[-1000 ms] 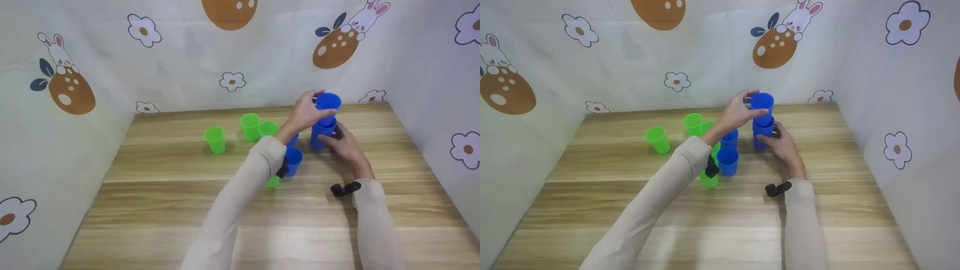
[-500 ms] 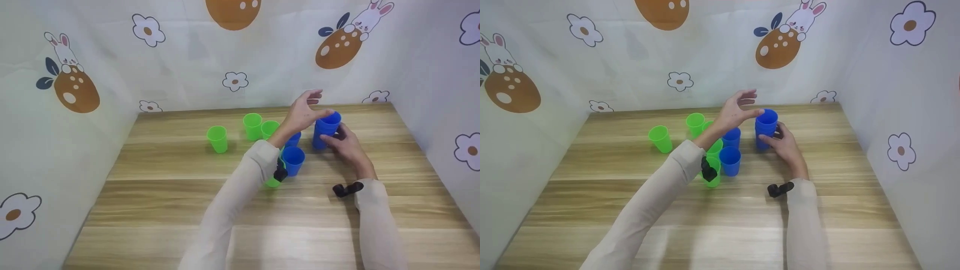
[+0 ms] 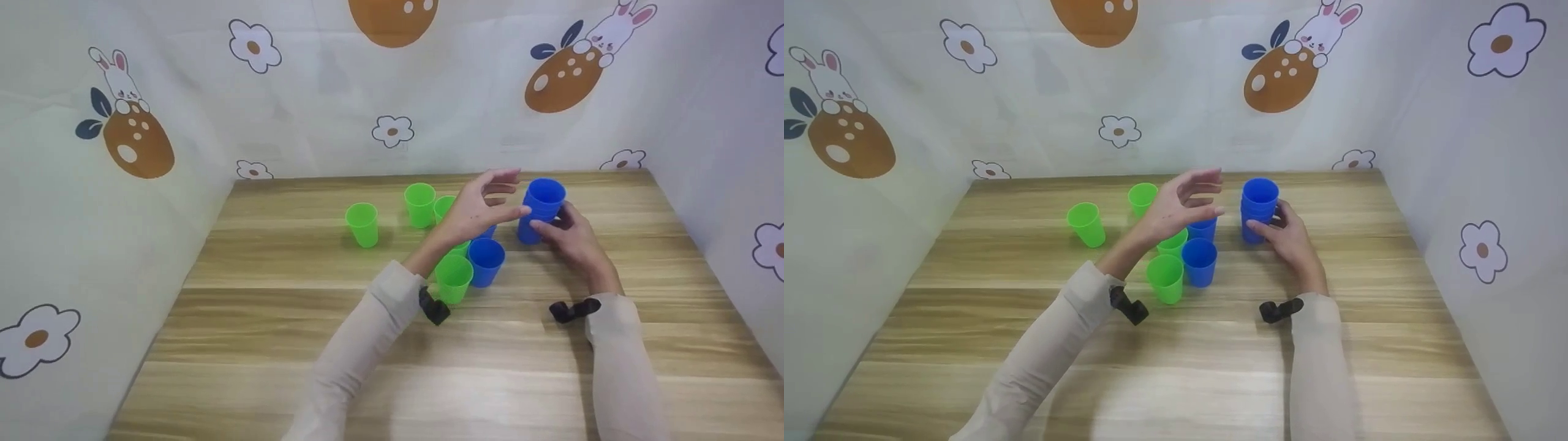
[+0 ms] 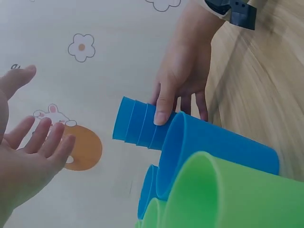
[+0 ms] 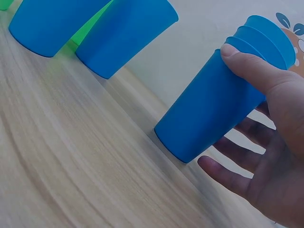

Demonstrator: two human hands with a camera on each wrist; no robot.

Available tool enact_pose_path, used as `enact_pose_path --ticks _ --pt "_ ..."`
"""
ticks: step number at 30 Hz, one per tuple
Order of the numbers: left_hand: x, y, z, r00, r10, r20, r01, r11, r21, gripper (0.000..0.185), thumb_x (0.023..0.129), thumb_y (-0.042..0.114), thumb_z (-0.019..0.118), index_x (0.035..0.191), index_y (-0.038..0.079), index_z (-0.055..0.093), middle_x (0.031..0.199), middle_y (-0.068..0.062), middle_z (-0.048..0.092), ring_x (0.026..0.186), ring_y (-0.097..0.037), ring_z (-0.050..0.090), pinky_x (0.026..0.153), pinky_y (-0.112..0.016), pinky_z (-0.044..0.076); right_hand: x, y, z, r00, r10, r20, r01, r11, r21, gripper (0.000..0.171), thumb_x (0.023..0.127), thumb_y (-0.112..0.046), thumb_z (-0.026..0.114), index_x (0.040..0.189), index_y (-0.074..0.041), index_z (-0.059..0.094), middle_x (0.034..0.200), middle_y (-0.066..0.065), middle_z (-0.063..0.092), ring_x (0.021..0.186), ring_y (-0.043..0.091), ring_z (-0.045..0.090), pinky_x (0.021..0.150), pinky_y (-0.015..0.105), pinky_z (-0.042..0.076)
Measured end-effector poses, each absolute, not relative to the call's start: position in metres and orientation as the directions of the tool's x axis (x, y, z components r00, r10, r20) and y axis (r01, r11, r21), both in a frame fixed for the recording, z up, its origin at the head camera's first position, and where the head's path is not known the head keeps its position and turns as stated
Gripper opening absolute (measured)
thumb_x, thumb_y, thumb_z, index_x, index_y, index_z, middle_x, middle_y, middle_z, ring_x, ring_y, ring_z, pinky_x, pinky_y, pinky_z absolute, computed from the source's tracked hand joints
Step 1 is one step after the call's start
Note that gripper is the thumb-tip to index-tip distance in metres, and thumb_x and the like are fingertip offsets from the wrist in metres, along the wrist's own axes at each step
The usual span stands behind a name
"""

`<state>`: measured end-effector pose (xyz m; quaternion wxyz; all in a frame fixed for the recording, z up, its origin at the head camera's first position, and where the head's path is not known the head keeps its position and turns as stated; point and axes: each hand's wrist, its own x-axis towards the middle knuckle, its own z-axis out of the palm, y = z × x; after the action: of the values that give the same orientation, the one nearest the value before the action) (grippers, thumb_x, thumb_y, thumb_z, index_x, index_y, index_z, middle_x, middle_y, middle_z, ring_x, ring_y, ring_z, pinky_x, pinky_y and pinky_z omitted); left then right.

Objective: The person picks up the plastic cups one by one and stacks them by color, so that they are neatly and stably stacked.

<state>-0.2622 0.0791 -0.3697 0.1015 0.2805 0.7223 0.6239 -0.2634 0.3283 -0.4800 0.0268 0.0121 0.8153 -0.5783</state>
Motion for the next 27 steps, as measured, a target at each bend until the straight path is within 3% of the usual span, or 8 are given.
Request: enact_pose_path --ticks 7,14,27 --pt "-0.256 0.062 -0.389 -0.83 0.539 0.143 0.25 0.131 0.959 0.065 0.086 0.018 0.079 0.144 0.011 0.05 0.139 -0.009 0.06 0.126 -0.017 0.06 0.104 -0.025 0.051 -0.254 0.322 -0.465 -0.998 -0.014 -0.058 0.05 0.336 -0.94 0.088 0.093 -0.039 0.07 0.159 -0.008 0.021 0.16 0.023 0.033 0.147 0.044 0.034 0.118 0.061 0.033" --pt "-0.254 0.052 -0.412 -0.814 0.57 0.114 0.229 0.134 0.964 0.068 0.084 0.013 0.081 0.144 0.007 0.05 0.14 -0.013 0.059 0.129 -0.025 0.058 0.106 -0.031 0.051 -0.254 0.321 -0.467 -0.999 -0.019 -0.046 0.037 0.339 -0.94 0.088 0.092 -0.041 0.07 0.158 -0.009 0.022 0.158 0.022 0.037 0.144 0.041 0.04 0.115 0.055 0.04" --pt "-0.25 0.043 -0.425 -0.795 0.606 0.033 0.224 0.243 0.944 0.074 0.083 0.018 0.083 0.146 0.008 0.046 0.149 -0.007 0.054 0.139 -0.023 0.05 0.111 -0.031 0.047 -0.248 0.316 -0.455 -0.998 -0.016 -0.063 0.054 0.321 -0.946 0.091 0.091 -0.039 0.072 0.158 -0.005 0.021 0.159 0.024 0.034 0.147 0.043 0.035 0.12 0.058 0.031"
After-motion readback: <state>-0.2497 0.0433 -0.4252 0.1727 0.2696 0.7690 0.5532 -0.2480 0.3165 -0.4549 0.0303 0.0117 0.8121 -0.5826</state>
